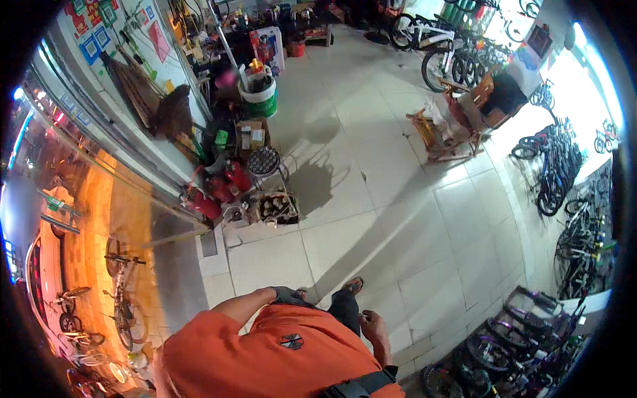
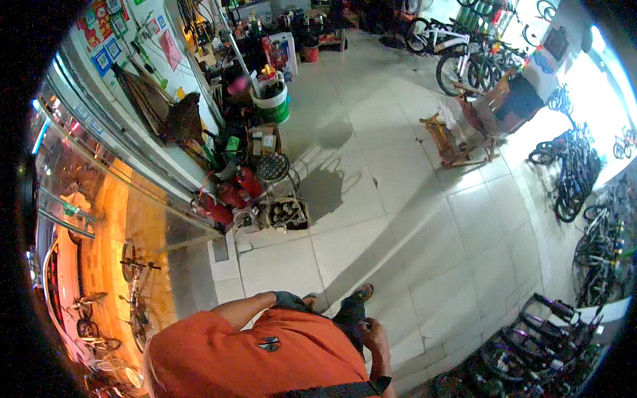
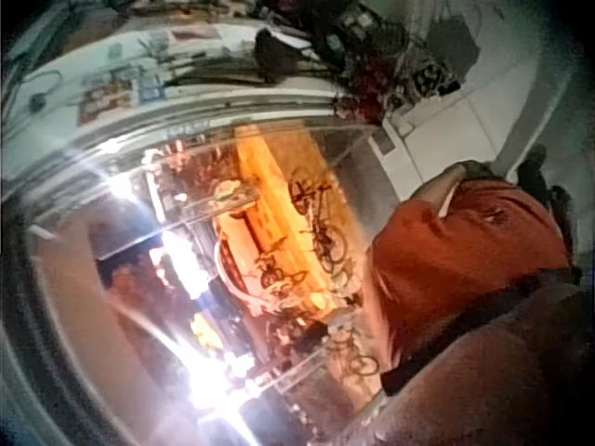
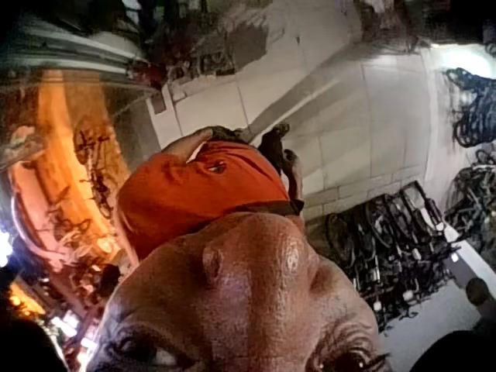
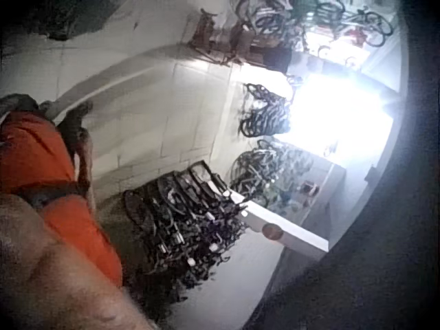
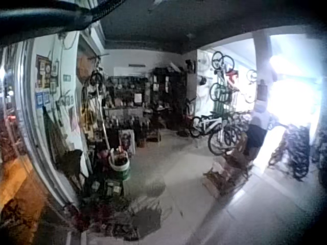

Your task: The person sits on the floor and works on a bicycle wheel, using a tool to adjust the tire and rim. They then stand up, move to another bicycle, and use a wrench to tighten the disc brake rotor bolts on the rear wheel.

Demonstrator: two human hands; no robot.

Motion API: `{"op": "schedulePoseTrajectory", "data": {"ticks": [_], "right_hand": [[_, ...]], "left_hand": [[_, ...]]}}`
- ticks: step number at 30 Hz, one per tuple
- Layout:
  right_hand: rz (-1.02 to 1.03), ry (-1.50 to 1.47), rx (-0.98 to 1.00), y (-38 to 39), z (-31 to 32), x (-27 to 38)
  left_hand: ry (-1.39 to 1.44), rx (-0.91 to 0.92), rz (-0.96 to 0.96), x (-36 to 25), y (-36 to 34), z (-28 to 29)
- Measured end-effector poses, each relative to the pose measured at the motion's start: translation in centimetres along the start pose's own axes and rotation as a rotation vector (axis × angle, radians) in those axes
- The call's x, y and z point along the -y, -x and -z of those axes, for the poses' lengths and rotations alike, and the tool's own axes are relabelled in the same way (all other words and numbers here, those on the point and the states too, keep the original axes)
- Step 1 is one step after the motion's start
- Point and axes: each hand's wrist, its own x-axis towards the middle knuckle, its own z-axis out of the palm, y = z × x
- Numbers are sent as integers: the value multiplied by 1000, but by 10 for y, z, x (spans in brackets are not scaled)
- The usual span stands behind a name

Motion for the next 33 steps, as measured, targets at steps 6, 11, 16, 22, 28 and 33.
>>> {"op": "schedulePoseTrajectory", "data": {"ticks": [6, 11, 16, 22, 28, 33], "right_hand": [[133, 97, 6, -111, 90, 28], [180, -92, 97, -202, 170, 18], [609, 139, 114, -325, 201, 8], [465, 203, 266, -390, 214, 92], [276, 161, 258, -430, 266, 136], [63, 8, 121, -427, 315, 204]], "left_hand": [[314, -568, 447, -5, -17, 22], [16, -530, 43, -96, 34, 6], [-111, -722, -205, -132, 7, 16], [-426, -625, 143, -261, 23, 74], [-235, -694, -211, -258, -45, 207], [-779, -788, -174, -270, -102, 292]]}}
